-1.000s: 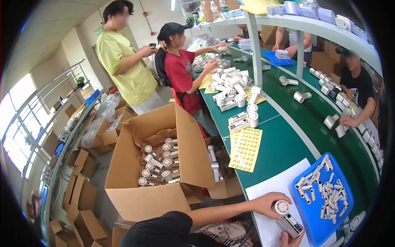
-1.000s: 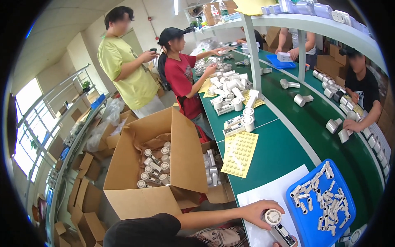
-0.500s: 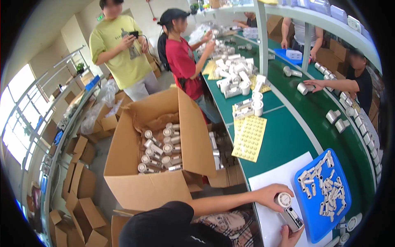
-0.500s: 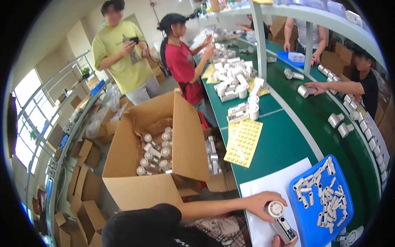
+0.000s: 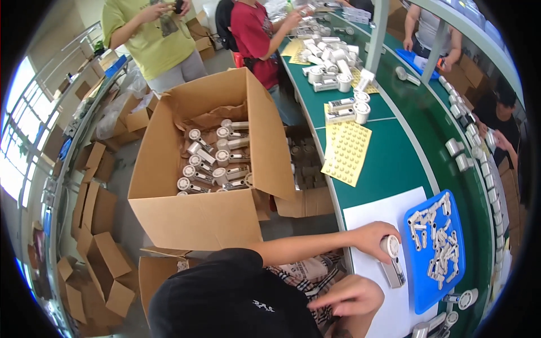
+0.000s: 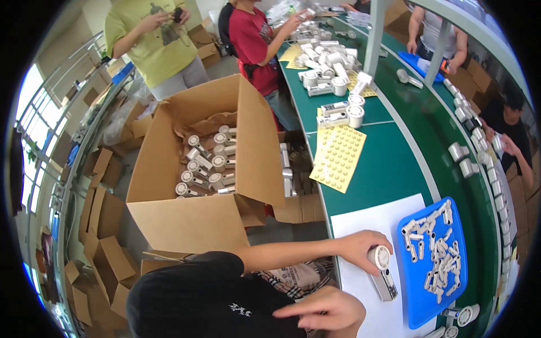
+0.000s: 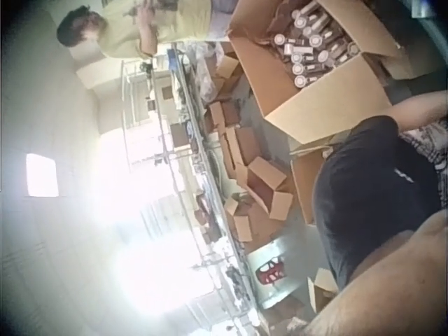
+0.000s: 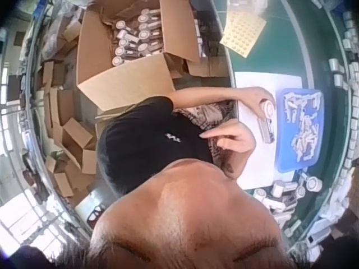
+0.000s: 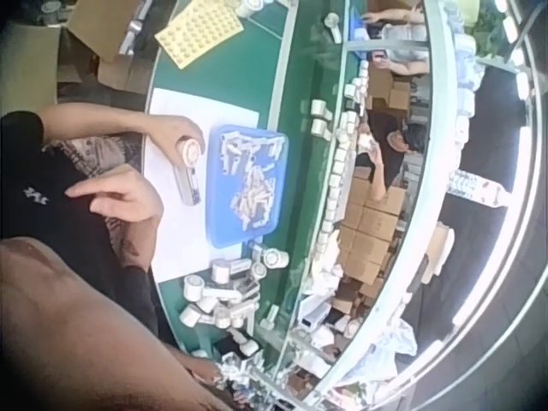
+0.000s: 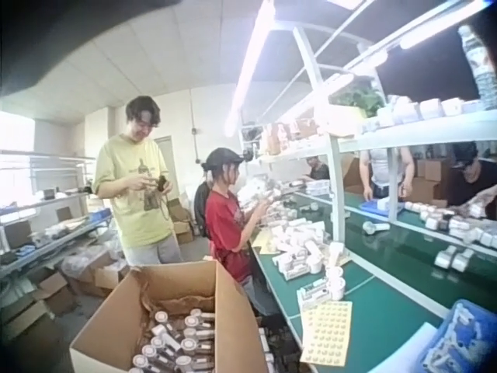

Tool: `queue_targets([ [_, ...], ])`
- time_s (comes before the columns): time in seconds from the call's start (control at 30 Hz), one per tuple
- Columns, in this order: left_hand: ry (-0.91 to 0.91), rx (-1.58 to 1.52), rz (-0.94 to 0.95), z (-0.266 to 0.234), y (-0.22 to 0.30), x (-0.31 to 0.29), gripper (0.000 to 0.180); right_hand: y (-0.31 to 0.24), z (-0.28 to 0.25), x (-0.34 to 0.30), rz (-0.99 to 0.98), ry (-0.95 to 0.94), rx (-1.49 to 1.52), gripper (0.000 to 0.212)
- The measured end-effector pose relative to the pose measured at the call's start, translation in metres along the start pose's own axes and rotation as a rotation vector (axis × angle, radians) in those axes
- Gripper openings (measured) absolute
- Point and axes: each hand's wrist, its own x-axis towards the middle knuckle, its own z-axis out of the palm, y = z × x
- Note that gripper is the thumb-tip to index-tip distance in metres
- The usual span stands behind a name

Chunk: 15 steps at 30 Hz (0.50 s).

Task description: The person assembles handheld fans by hand on an assembly line, taking fan components from a tray and putting them together to form a complete fan, then placing the finished fans into a cardboard box.

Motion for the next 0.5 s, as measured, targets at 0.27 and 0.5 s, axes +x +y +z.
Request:
queue_targets([
  [0.27, 0.104, 0.067, 0.057, -0.001, 0.003, -0.007, 0.061, 0.05, 0.045, -0.073, 0.113, 1.449, -0.336, 0.025],
  [0.5, 0.144, 0.059, 0.106, -0.041, 0.066, -0.004, 0.066, 0.054, 0.069, -0.12, -0.156, 1.523, -0.097, 0.031],
])
